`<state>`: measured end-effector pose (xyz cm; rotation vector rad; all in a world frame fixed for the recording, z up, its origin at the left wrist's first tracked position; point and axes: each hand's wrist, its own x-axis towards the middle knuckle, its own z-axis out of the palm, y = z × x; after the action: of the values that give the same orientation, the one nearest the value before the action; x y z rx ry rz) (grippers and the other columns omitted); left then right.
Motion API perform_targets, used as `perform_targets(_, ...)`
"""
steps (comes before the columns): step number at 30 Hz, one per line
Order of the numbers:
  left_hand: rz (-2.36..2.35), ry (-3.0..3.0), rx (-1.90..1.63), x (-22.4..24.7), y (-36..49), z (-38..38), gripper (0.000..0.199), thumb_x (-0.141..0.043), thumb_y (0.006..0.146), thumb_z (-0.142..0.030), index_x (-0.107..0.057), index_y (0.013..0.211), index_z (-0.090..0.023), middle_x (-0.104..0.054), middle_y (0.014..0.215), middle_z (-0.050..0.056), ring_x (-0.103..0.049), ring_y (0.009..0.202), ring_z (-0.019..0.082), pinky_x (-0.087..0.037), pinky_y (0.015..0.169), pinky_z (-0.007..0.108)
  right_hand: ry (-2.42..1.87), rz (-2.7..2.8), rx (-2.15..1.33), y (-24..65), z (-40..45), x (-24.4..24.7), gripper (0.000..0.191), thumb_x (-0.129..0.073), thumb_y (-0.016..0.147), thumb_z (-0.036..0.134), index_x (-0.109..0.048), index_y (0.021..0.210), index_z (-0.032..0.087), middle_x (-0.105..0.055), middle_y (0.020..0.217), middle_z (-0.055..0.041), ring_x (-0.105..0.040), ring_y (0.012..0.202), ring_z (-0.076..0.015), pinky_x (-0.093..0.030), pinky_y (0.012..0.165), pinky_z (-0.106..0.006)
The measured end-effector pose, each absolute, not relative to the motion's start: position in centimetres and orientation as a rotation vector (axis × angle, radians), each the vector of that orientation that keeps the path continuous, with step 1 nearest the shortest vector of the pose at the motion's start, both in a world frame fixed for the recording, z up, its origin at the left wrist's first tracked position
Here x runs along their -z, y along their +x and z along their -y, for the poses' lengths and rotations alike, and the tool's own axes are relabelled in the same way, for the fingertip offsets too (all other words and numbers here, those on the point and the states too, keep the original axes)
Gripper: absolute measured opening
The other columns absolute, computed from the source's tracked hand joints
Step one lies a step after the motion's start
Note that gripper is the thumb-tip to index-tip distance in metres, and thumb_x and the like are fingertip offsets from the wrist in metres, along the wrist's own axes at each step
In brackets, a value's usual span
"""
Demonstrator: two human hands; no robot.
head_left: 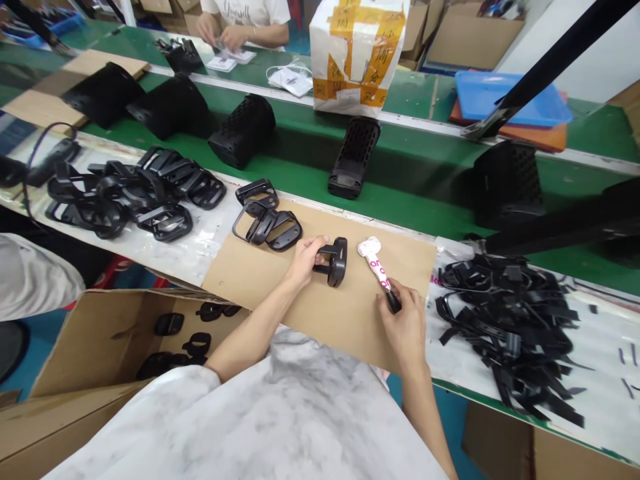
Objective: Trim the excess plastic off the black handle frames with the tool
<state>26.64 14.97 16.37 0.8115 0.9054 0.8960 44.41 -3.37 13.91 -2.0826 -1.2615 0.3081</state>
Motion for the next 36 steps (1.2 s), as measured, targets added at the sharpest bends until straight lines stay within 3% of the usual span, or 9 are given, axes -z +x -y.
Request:
perform_targets(5,-0.895,0.814,-0.916,-16.7,26.9,-14.7,0.048,-0.078,0.072,-0.039,-0.04,0.051,-0.018,-0.03,0.047,-0.007,-0.025,0.044,0.004,-0.02,0.048,0.021,-2.07,1.128,-0.483,45.3,3.2,-14.6,0.034,-0.061,0.091,0.043,-0.073,0.107,0.016,-0.07,0.1,-0.0132,-0.064,0.096,-0.029,-0.052,0.093,-0.048)
perform_targets(8,-0.869,0.843,-0.923,-16.7,27.9,-15.1,0.048,-0.077,0.074,-0.04,-0.04,0.052,-0.018,-0.029,0.049,-0.007,-0.025,0.046,0.004,-0.02,0.049,0.022,-1.922,0.879,-0.844,45.1,3.6,-15.5,0.039,-0.063,0.091,0.052,-0.07,0.107,0.017,-0.069,0.086,-0.007,-0.061,0.068,-0.0203,-0.054,0.066,-0.036)
perform_targets(10,-0.83,0.882,-0.928,-16.6,28.9,-15.7,0.049,-0.075,0.075,-0.044,-0.04,0.053,-0.018,-0.03,0.052,-0.006,-0.026,0.048,0.005,-0.02,0.05,0.023,-1.73,0.656,-1.099,44.4,4.0,-16.1,0.041,-0.061,0.093,0.058,-0.065,0.106,0.019,-0.065,0.077,-0.001,-0.049,0.049,-0.013,-0.042,0.045,-0.027)
perform_targets(12,-0.81,0.93,-0.94,-16.3,30.1,-16.2,0.049,-0.072,0.077,-0.048,-0.04,0.054,-0.019,-0.031,0.054,-0.005,-0.028,0.051,0.007,-0.021,0.052,0.024,-1.568,0.501,-1.224,43.6,4.4,-16.4,0.04,-0.061,0.093,0.06,-0.06,0.104,0.022,-0.062,0.076,0.0022,-0.04,0.042,-0.0089,-0.031,0.037,-0.022)
perform_targets(22,-0.861,1.178,-0.979,-14.0,32.3,-15.9,0.057,-0.055,0.093,-0.061,-0.035,0.059,-0.02,-0.028,0.059,-0.004,-0.027,0.059,0.011,-0.024,0.059,0.028,-1.844,0.752,-0.955,42.4,5.1,-15.7,0.055,-0.06,0.095,0.061,-0.073,0.119,0.014,-0.063,0.071,-0.0019,-0.047,0.049,-0.0133,-0.042,0.044,-0.026)
perform_targets(26,-0.873,1.176,-0.982,-14.4,32.1,-15.4,0.057,-0.055,0.093,-0.063,-0.036,0.061,-0.02,-0.03,0.061,-0.003,-0.028,0.061,0.012,-0.026,0.06,0.028,-1.95,0.881,-0.903,43.1,5.1,-16.1,0.059,-0.059,0.093,0.064,-0.078,0.113,0.012,-0.07,0.074,-0.0076,-0.057,0.058,-0.0192,-0.046,0.051,-0.028)
perform_targets(29,-0.873,1.167,-0.987,-14.8,32.1,-15.2,0.057,-0.057,0.093,-0.062,-0.036,0.06,-0.021,-0.03,0.062,-0.003,-0.028,0.062,0.012,-0.027,0.061,0.028,-1.971,0.848,-0.922,43.3,5.3,-16.9,0.058,-0.06,0.093,0.065,-0.078,0.109,0.012,-0.063,0.065,-0.0037,-0.049,0.051,-0.0164,-0.042,0.047,-0.027)
perform_targets(34,-0.883,1.169,-1.001,-15.1,32.0,-14.9,0.053,-0.056,0.095,-0.058,-0.04,0.062,-0.02,-0.034,0.062,-0.003,-0.033,0.064,0.013,-0.03,0.063,0.027,-1.97,0.884,-0.851,43.0,5.6,-16.8,0.052,-0.059,0.094,0.064,-0.077,0.083,0.017,-0.058,0.058,-0.0024,-0.048,0.05,-0.017,-0.041,0.045,-0.027)
perform_targets(36,-0.875,1.161,-1.004,-15.2,32.0,-14.7,0.051,-0.056,0.095,-0.056,-0.042,0.062,-0.019,-0.036,0.063,-0.003,-0.035,0.065,0.013,-0.031,0.063,0.027,-1.986,0.914,-0.866,43.1,5.6,-16.4,0.053,-0.062,0.091,0.066,-0.08,0.091,0.015,-0.064,0.063,-0.0048,-0.051,0.051,-0.0182,-0.041,0.044,-0.027)
